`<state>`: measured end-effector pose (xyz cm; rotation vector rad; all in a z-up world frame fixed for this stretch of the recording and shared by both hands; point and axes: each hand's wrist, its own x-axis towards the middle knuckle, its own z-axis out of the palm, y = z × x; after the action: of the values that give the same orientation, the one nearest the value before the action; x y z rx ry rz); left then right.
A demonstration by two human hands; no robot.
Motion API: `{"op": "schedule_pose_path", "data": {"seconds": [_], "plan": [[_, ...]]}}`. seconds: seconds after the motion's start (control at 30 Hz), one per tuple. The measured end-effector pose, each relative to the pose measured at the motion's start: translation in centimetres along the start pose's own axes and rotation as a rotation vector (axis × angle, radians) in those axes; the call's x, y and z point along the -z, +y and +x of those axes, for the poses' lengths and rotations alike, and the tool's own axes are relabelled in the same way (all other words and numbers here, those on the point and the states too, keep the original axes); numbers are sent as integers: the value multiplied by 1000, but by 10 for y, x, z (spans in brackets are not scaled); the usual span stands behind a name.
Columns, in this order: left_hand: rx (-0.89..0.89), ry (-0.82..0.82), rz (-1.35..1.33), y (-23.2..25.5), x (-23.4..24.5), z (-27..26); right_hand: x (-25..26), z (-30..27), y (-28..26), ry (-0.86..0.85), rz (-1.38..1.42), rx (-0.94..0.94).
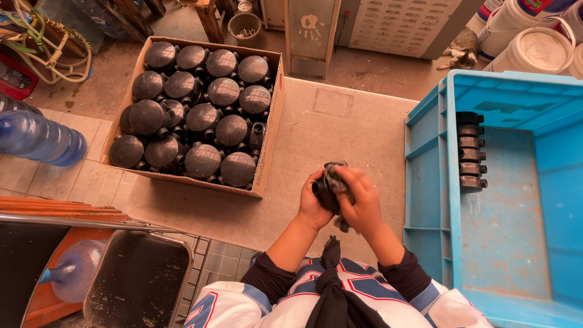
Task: The person wipes black plastic parts with a cloth and places them into a blue crate. They pick up each part from a cardboard box, clean it thoroughly, and stack it in the crate.
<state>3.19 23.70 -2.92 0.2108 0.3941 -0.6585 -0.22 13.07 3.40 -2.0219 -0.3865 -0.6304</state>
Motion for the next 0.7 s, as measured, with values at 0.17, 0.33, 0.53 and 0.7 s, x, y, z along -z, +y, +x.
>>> {"op": "schedule_pose_path", "data": {"seconds": [0.17, 0.33, 0.53, 0.7], "plan": [[-27, 141, 60, 2, 4, -3, -19, -26, 0, -17, -126, 335], [-103, 279, 122, -4, -2, -7, -1, -32, 14, -57, -285, 469], [-403, 391, 299, 4, -6, 0, 25, -8, 14, -21, -339, 250], [-433, 433, 400, -11, -44, -20, -1, -13, 5, -44, -276, 324]]}}
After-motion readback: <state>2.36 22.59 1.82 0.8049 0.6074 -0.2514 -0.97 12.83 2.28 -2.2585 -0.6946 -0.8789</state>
